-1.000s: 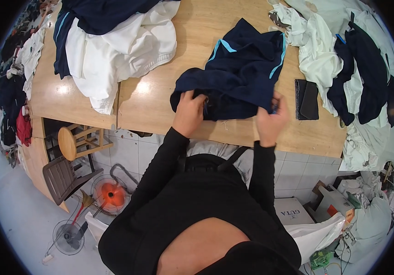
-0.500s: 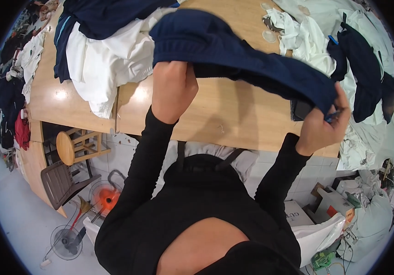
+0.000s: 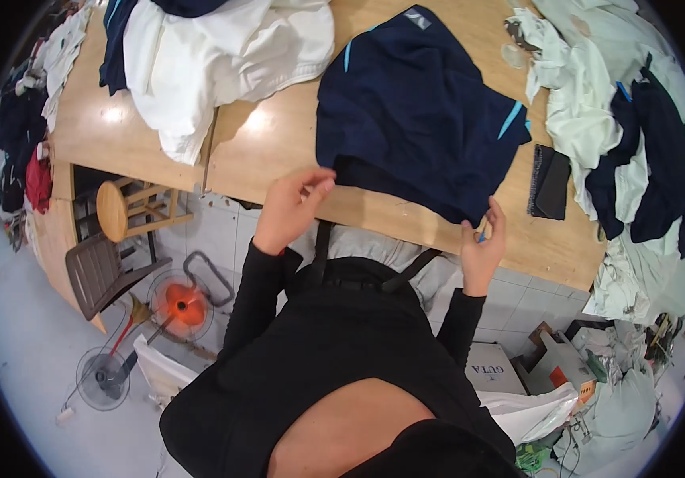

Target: Trimming excess threads and loose fabric ends from various garments using thread snips.

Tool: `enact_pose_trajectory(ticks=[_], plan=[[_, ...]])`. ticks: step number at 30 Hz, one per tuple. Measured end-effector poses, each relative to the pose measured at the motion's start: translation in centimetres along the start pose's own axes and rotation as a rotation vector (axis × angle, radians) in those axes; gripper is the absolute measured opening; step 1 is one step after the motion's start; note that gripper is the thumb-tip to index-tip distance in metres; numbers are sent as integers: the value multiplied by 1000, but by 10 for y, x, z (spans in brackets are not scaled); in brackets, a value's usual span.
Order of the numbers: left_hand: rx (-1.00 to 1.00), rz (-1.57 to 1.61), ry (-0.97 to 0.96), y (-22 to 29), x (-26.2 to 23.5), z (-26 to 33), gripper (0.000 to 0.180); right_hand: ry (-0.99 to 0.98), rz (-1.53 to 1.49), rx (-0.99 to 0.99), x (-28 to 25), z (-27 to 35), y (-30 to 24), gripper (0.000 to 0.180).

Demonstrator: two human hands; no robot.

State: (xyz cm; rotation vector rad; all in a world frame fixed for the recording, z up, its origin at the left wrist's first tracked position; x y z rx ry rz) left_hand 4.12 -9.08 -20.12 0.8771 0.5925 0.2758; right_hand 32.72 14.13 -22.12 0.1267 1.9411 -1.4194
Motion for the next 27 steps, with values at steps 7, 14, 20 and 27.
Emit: enact_pose_trajectory(ticks=[7,14,20,27], plan=[[-149,161,412,-22,15,-76,35,173,-67,-16,-13,-38,-39,35],[-48,853,-178,32,58,-50,33,-332,-488,57,33,-13,-81,17],[2,895,-414,41,81,-13,50,-96,-876,517,42,-8,-83,22],[-120,1379,-785,26,81,-34,45,48,-991,298,34,-21,-101,28]])
Point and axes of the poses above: each hand's wrist, its own z-axis away from the middle knuckle, its own x-axis out of the palm, y = z × x, the point moved 1 cm from there along -z, towards the middle knuckle, and after that the axes turned 11 degrees about -x, right-handed, at the moved point
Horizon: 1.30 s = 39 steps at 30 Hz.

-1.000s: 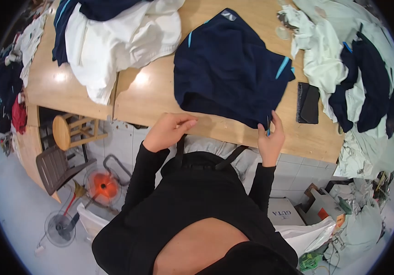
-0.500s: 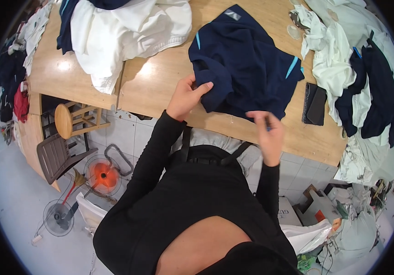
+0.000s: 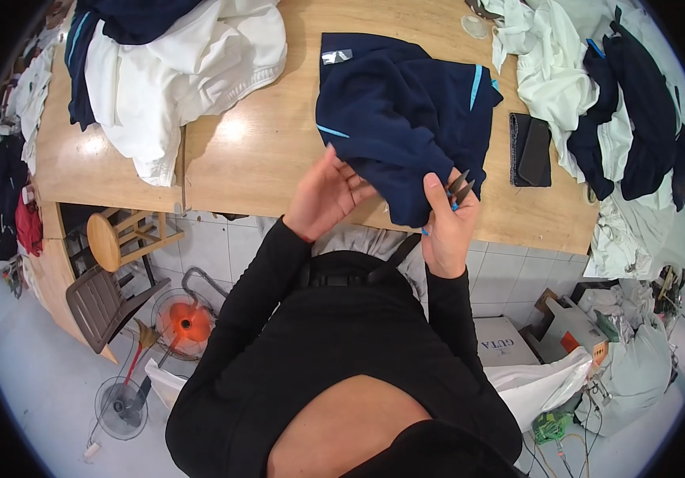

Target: Trimming excess threads and loose fabric ends from various garments using thread snips.

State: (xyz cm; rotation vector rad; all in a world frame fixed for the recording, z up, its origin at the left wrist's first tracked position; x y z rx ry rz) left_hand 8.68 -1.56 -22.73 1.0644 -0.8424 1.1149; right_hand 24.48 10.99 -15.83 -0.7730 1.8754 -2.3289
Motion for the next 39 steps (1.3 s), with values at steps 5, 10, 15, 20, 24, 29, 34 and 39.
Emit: enact_pose_trajectory(ticks=[5,10,15,20,24,29,34,39], plan=[[25,310,123,9,0,-23,57,-65,-30,-55,-11,2,-15,42],[80,305,87,23,6,-9,56,49,10,-94,-23,-2,-19,41],[198,-70,-10,35,20,13,59,163,-27,-48,-34,-11,-25,39],[179,-182,193,28,12,9,51,180,-99,-6,-43,-11,-23,43],[70,-331,379,22,10,13,42,143,-10,-76,-59,-9,-13,47],[120,-88,415,20,36,15,38,10,-55,-53,-56,-6,-13,47],[199,29,361,28,32,20,38,225,-31,6,-56,-10,-10,41],[263,-282,361,33,35,17,23,306,-21,27,-58,-17,-12,35]])
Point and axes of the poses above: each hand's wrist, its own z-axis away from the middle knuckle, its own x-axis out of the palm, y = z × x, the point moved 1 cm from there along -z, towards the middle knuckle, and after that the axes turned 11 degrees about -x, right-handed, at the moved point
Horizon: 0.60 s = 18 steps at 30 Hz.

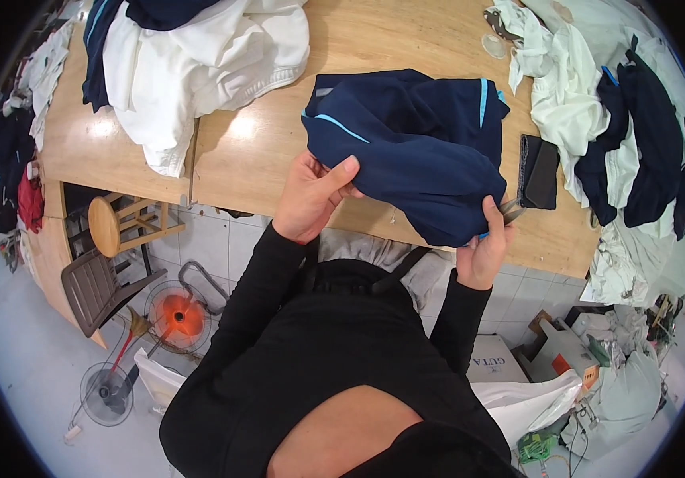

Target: Trimming excess threads and loose fabric ends from various garments using thread snips.

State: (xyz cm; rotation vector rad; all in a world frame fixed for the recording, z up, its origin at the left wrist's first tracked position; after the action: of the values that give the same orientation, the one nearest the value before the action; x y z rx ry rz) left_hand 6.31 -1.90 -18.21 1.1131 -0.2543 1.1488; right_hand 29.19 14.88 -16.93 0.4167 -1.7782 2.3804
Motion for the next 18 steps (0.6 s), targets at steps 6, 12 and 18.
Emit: enact_pose_trajectory(ticks=[6,12,18], plan=[[48,-24,166,7,20,5,20,-30,26,53,1,0,0,43],[71,-183,253,12,12,3,17,-17,35,-65,15,16,-3,47],[638,-225,898,66,-95,2,42,-606,427,-153,0,13,-23,27]])
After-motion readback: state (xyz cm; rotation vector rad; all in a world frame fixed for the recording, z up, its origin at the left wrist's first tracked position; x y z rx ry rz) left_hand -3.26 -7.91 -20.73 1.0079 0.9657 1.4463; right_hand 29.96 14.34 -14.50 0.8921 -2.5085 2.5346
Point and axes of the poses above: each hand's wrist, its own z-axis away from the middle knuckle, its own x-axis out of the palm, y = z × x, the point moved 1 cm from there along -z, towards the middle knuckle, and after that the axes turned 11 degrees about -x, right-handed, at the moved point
